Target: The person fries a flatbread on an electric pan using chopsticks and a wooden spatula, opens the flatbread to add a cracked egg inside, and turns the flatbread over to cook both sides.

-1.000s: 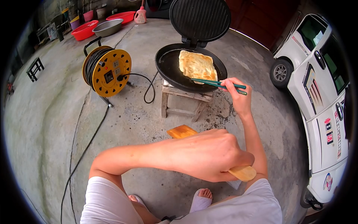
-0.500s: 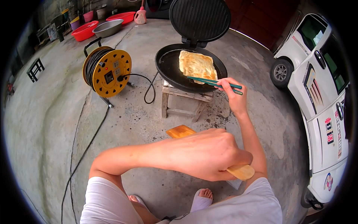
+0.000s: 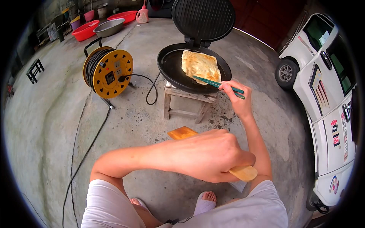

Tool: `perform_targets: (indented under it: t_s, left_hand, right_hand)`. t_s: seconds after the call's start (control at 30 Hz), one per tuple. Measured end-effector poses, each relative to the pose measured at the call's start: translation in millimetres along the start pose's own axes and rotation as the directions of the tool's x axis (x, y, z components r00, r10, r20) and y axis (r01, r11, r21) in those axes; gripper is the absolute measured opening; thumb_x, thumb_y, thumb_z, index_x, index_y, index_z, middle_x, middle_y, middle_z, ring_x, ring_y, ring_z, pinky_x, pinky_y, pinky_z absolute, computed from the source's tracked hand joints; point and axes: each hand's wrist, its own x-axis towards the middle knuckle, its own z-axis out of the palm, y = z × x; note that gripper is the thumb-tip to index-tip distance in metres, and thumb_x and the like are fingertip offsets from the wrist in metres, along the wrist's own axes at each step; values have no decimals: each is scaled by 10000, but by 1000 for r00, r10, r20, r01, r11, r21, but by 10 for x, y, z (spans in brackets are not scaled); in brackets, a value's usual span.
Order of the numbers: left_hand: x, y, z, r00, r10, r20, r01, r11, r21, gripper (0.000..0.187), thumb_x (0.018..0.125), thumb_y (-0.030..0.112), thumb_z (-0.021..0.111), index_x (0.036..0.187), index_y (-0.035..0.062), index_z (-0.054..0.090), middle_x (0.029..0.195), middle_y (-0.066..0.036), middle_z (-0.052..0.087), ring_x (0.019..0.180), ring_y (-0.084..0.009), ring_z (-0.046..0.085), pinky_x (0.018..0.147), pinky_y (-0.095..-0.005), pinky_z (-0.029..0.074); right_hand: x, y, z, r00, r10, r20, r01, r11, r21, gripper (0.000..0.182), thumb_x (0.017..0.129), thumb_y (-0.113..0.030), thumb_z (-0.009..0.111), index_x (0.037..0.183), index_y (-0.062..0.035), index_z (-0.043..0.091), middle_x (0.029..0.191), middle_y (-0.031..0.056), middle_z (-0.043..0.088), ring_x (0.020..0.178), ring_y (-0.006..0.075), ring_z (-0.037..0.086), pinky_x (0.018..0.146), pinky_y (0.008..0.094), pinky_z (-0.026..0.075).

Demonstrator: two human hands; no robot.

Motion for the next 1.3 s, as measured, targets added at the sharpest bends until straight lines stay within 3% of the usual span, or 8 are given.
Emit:
perform_targets:
  t_s: [0.17,0.27,0.37,1.3]
  left_hand:
    - [6,2,25,1000,9,4,-9,1000,7,154,702,121,639,709,5,537,483,-148,489,477,-331,531,437,-394,401]
    - [6,12,30,1000,6,10,-6,1000,-3,151,706,122,637,721,5,544,480,-149,487,469,-332,527,436,-395,400]
    - [-8,-10,41,999,33,15,-34,999,32,200,796,230,644,773,62,538,504,-77,502,436,-267,502,386,-361,328]
    - [2,29,51,998,49,33,-50,998,28,195,798,218,637,784,49,542,491,-80,486,439,-264,508,393,-357,337]
  right_hand:
    - [-30,-83,17,990,-121,70,125,991,-55,173,838,-153,593,791,3,652,775,82,653,673,134,594,609,250,450]
    - [-39,-98,22,991,-112,73,116,992,-54,165,833,-145,595,789,5,649,783,88,655,674,139,595,610,251,450]
    - [-43,-111,20,991,-114,71,118,991,-56,161,832,-141,595,792,6,650,783,88,655,676,138,594,610,252,450]
    - [-64,-69,25,992,-115,41,118,992,-55,179,848,-172,596,796,-12,657,727,54,637,626,107,560,558,240,423]
